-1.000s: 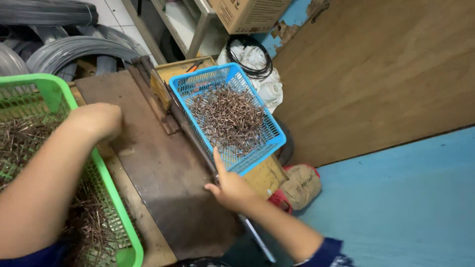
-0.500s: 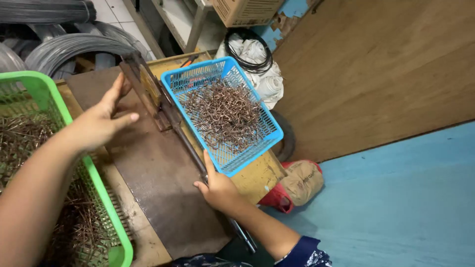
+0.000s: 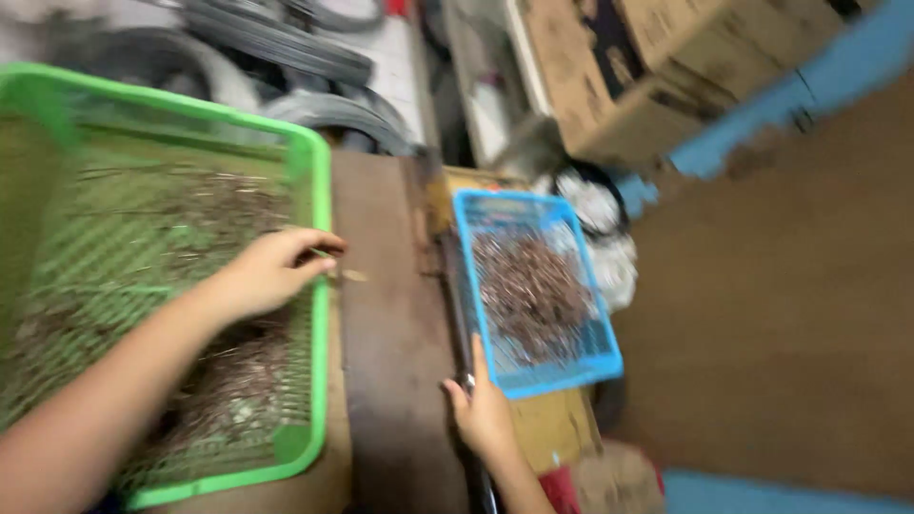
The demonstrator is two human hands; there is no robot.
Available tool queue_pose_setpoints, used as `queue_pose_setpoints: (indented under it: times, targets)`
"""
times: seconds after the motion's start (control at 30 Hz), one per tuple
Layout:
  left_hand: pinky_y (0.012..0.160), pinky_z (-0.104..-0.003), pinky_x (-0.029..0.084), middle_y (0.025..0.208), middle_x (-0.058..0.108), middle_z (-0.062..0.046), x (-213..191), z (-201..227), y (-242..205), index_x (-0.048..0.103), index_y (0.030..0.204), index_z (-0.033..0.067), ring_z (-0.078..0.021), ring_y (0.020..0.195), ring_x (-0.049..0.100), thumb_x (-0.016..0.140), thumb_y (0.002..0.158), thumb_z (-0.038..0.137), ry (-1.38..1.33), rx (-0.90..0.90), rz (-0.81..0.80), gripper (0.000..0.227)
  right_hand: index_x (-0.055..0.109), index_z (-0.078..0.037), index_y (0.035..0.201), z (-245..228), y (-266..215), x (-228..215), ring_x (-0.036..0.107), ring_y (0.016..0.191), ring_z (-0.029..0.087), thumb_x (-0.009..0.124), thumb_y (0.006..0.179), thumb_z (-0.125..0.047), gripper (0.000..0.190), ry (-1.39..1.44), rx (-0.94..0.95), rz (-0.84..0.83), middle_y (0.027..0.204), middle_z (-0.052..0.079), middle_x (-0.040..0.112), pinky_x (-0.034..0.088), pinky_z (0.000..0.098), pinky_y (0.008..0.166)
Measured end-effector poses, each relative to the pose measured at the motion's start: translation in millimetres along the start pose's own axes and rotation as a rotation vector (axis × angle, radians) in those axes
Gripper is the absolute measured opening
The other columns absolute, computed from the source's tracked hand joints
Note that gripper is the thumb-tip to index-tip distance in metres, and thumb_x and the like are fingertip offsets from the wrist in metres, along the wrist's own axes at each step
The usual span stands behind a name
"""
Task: Sorting metal nails from a large green basket into a smaller blue basket and operating a manual lever
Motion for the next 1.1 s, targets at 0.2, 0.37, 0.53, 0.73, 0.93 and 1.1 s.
queue_pose_setpoints:
  times: [0.2,0.37,0.53,0.73,0.93,1.1]
  targets:
    - [0.107,-0.036,0.053,0.129,0.082,0.0,-59,-58,-21,0.079,0.128,0.0198,-0.0176,0.12,0.075,0.071,0.095,0.022,0.017,-0.076,0.226,0.033,0.023,-0.039,0.174,25,20,7,0.072,0.084,0.051,0.072,0.095,-0.046,0.093,-0.02,-0.01,0.074,0.094,0.028,0.076,0.052,0.0493,0.073]
    - [0.105,-0.051,0.053,0.142,0.067,-0.015,-113,-97,-54,0.071,0.137,0.0135,-0.0367,0.125,0.067,0.064,0.104,0.028,0.187,-0.457,0.312,0.038,0.023,-0.04,0.174,21,21,5,0.073,0.088,0.048,0.072,0.095,-0.042,0.093,-0.055,0.008,0.058,0.089,0.022,0.076,0.052,0.0477,0.077]
    - [0.121,-0.07,0.035,0.157,0.05,-0.023,-109,-92,-81,0.055,0.154,0.0118,-0.0443,0.148,0.043,0.065,0.105,0.038,0.304,-0.672,0.325,0.056,0.028,-0.043,0.173,21,20,0,0.079,0.097,0.042,0.073,0.093,-0.039,0.091,-0.006,0.099,0.061,0.101,0.017,0.083,0.056,0.0458,0.084]
    - [0.127,-0.076,0.009,0.181,0.007,-0.023,-73,-110,-84,0.016,0.173,0.0148,-0.0438,0.167,0.003,0.063,0.095,0.074,0.308,-0.804,0.233,0.108,0.03,-0.032,0.173,19,22,0,0.067,0.065,0.034,0.074,0.094,-0.033,0.09,0.058,-0.012,0.085,0.089,0.015,0.077,0.051,0.0401,0.069]
    - [0.128,-0.071,0.006,0.184,-0.009,-0.013,-49,-119,-88,0.01,0.175,0.0198,-0.0372,0.169,-0.006,0.058,0.093,0.077,0.407,-0.904,0.223,0.111,0.026,-0.037,0.174,25,23,3,0.075,0.089,0.047,0.073,0.094,-0.039,0.093,0.001,0.037,0.068,0.098,0.021,0.08,0.054,0.0459,0.078]
    - [0.12,-0.063,0.035,0.152,0.06,-0.015,-76,-94,-100,0.074,0.13,0.0122,-0.0389,0.147,0.045,0.07,0.103,0.048,0.445,-0.79,0.508,0.045,0.026,-0.04,0.173,26,23,6,0.059,0.06,0.036,0.074,0.095,-0.04,0.091,-0.013,0.038,0.066,0.063,0.014,0.059,0.046,0.044,0.065]
Point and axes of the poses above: each hand's wrist, its own y-axis towards the middle knuckle, its own x-axis out of the palm, z = x × y, the point moved 9 cm from there along y, towards the middle knuckle
